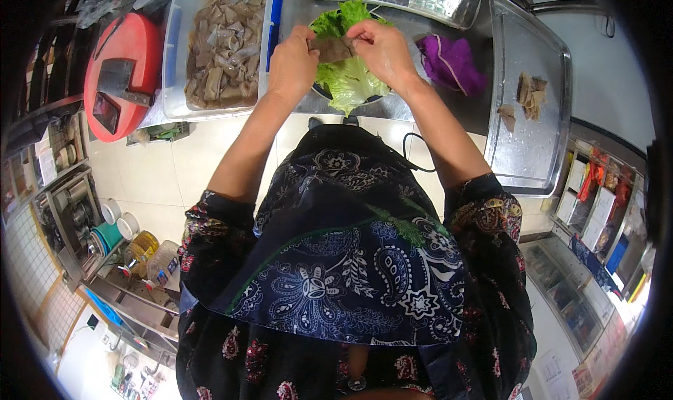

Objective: The person assembles food items by placing lettuce and slices of meat into a bowl on a digital scale. They repeatedly pick up lettuce leaves and meat slices from containers and arrange them in the bowl. The person also handles a smartphone and a plastic container during the process.

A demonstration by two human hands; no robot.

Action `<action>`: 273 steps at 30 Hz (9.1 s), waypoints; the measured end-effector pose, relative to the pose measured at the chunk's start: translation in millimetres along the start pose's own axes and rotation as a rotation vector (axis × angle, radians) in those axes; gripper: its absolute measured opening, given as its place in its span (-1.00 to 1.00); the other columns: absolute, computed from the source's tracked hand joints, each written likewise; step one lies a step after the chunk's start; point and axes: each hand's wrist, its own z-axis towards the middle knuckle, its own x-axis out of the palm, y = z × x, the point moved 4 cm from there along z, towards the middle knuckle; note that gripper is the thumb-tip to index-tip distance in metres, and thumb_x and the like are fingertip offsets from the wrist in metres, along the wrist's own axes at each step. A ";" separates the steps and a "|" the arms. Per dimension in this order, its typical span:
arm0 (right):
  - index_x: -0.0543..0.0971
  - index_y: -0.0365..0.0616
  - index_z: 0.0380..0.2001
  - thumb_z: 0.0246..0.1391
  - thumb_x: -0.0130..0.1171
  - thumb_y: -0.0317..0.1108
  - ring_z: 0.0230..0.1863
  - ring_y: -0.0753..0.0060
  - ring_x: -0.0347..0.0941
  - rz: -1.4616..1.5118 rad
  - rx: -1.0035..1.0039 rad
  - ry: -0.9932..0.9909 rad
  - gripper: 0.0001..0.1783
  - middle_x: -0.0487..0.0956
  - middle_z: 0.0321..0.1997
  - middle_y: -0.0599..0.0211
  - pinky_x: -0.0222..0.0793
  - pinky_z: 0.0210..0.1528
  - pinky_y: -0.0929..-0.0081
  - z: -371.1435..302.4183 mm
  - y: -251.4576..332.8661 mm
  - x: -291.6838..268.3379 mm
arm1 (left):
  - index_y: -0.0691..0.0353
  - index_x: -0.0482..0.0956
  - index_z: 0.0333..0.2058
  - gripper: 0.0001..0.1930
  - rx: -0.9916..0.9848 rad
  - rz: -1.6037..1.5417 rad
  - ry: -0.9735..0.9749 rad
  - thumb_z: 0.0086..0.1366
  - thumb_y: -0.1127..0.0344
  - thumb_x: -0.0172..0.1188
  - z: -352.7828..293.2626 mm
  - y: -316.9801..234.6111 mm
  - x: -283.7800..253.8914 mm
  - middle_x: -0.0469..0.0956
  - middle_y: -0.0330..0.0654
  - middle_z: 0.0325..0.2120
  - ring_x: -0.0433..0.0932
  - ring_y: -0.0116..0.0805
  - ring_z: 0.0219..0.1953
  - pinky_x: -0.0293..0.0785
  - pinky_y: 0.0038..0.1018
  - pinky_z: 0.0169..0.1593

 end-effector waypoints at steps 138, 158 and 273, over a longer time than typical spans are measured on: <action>0.42 -0.24 -0.14 -0.07 0.09 -0.55 -0.41 0.63 0.40 0.544 0.184 0.487 -0.66 0.52 -0.35 0.36 0.31 -0.44 0.67 -67.3 28.3 -79.3 | 0.26 0.43 -0.16 -0.79 -0.148 -1.463 0.624 0.21 0.41 0.10 -61.3 -61.0 51.9 0.48 -0.22 -0.24 0.45 -0.44 -0.22 0.40 -0.50 -0.17; 0.47 -0.18 -0.29 -0.15 0.13 -0.44 -0.25 -0.02 0.48 -0.358 -0.219 0.234 -0.75 0.55 -0.32 0.04 0.38 -0.21 0.20 -4.8 24.7 33.9 | 0.34 0.47 -0.22 -0.76 -0.237 -0.197 -0.099 0.16 0.33 0.11 -57.2 31.0 13.2 0.56 0.10 -0.41 0.51 0.13 -0.34 0.41 -0.15 -0.19; 0.47 -0.24 -0.40 -0.15 0.01 -0.46 -0.20 0.16 0.47 -0.544 -0.618 0.183 -0.83 0.54 -0.30 0.14 0.36 -0.11 0.31 -50.8 23.0 50.1 | 0.28 0.42 -0.40 -0.89 0.126 0.079 -0.122 0.10 0.44 -0.06 -56.6 16.9 26.2 0.46 0.07 -0.39 0.50 0.04 -0.34 0.44 -0.18 -0.27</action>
